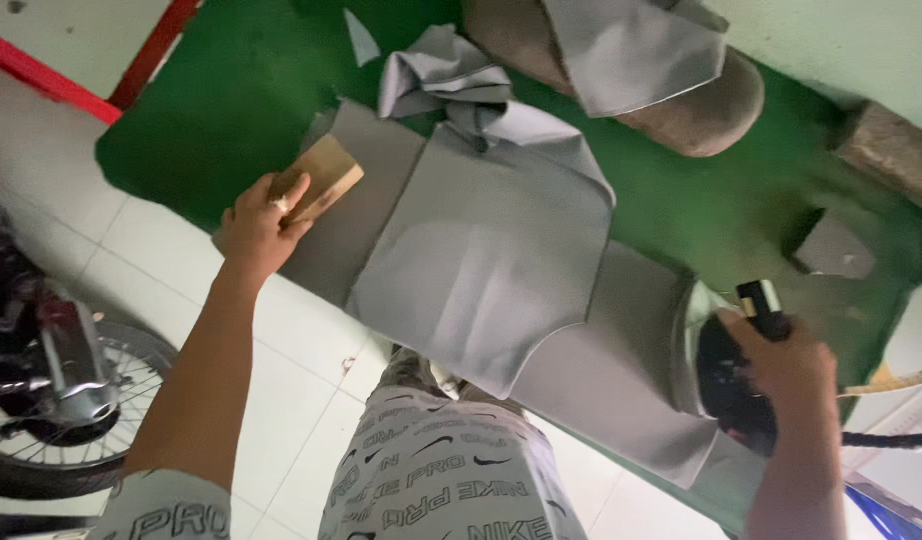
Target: The person irons a gray garment on a green workbench using a steam iron and a wooden block. They repeatedly smooth the fabric, reposition the garment, and press seams with the iron and block to flatten the material.
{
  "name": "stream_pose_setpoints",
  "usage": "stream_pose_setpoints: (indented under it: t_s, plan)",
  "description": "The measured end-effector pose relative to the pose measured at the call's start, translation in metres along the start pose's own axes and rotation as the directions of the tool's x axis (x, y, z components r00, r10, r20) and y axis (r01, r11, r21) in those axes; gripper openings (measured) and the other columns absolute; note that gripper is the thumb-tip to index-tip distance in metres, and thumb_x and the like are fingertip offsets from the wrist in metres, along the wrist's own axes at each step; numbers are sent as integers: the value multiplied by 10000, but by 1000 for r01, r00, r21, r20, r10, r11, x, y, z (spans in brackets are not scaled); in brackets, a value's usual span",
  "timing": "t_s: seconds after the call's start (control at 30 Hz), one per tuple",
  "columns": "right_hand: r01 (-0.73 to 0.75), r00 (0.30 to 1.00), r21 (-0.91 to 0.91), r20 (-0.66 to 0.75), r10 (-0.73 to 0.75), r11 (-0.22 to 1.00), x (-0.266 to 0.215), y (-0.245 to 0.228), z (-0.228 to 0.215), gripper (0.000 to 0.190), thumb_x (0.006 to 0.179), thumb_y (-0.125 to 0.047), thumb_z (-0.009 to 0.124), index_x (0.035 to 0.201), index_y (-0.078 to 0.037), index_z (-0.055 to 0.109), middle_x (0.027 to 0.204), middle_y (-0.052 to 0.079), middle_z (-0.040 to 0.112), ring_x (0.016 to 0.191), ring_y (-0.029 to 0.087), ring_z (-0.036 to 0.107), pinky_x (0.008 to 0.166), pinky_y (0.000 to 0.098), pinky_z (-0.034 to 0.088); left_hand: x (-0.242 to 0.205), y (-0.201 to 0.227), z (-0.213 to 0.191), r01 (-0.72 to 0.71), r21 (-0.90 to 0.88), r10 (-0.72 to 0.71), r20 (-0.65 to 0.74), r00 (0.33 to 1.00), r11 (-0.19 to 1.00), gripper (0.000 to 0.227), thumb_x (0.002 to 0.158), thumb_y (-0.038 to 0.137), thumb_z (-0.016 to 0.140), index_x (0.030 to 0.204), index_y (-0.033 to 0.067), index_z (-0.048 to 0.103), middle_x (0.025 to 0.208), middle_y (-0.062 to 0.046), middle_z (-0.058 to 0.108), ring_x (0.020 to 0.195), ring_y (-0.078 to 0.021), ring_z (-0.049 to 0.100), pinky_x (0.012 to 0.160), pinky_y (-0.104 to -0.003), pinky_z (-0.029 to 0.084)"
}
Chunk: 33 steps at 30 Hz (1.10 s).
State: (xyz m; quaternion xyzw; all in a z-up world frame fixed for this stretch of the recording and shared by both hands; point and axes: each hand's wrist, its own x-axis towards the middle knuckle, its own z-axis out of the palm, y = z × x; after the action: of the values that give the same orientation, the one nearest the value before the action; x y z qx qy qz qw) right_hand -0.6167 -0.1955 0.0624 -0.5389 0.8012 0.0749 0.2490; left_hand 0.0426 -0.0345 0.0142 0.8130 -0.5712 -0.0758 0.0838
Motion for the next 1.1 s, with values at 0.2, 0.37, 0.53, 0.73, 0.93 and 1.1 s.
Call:
stream_pose_setpoints:
  t_s: [0.2, 0.37, 0.53, 0.73, 0.93, 1.1]
  plan:
    - [50, 952, -77, -296, -70, 996, 21, 14, 6, 861, 851, -747, 745, 1315, -27, 657, 1155, 296, 716, 1075, 508, 645, 812, 630, 486, 41, -15, 4, 39, 44, -44, 102, 994, 998, 616, 960, 391, 672, 1530, 456, 448, 1528, -66, 445, 1364, -344, 444, 1027, -597, 357]
    - [365, 633, -118, -696, -339, 923, -79, -7, 47, 542, 920, -377, 861, 1184, 35, 629, 1105, 236, 598, 988, 433, 588, 807, 574, 465, 87, 10, -5, -58, 135, 50, 61, 997, 989, 645, 942, 265, 693, 1545, 334, 474, 1552, -169, 390, 1422, -428, 311, 1010, -666, 329]
    - [45, 999, 680, -26, -37, 732, -152, 49, 228, 284, 979, -157, 666, 1121, 81, 730, 805, 285, 704, 756, 393, 677, 708, 458, 523, 57, 37, -10, -289, 6, 277, -297, 914, 957, 608, 898, -8, 783, 1478, 37, 607, 1417, -298, 471, 1337, -498, 450, 1054, -631, 385]
    - [-342, 920, 674, 382, 87, 655, -226, -18, 324, 718, 749, -301, 844, 1424, -187, 630, 1459, 6, 660, 1293, 209, 662, 1025, 357, 534, -32, 42, 23, 115, -250, -47, 264, 963, 961, 444, 966, 380, 647, 1195, 7, 723, 966, -142, 759, 808, -250, 715, 631, -388, 561]
    - [-248, 968, 855, 238, 82, 456, -236, -63, 349, 283, 791, -231, 824, 1043, -112, 779, 1060, 0, 799, 1118, 144, 652, 1092, 312, 454, -62, 46, 50, -113, -288, 123, 17, 992, 951, 295, 775, 337, 868, 880, 88, 749, 959, -125, 658, 904, -313, 640, 842, -435, 494]
    - [-270, 948, 932, 301, -100, 240, -291, -70, 281, 325, 858, -80, 720, 1122, 103, 771, 1068, 173, 793, 1023, 267, 709, 901, 390, 550, -63, 49, 42, 74, -422, 42, 260, 965, 903, 363, 878, 281, 765, 1138, 36, 699, 1056, -120, 684, 1037, -260, 646, 887, -377, 529]
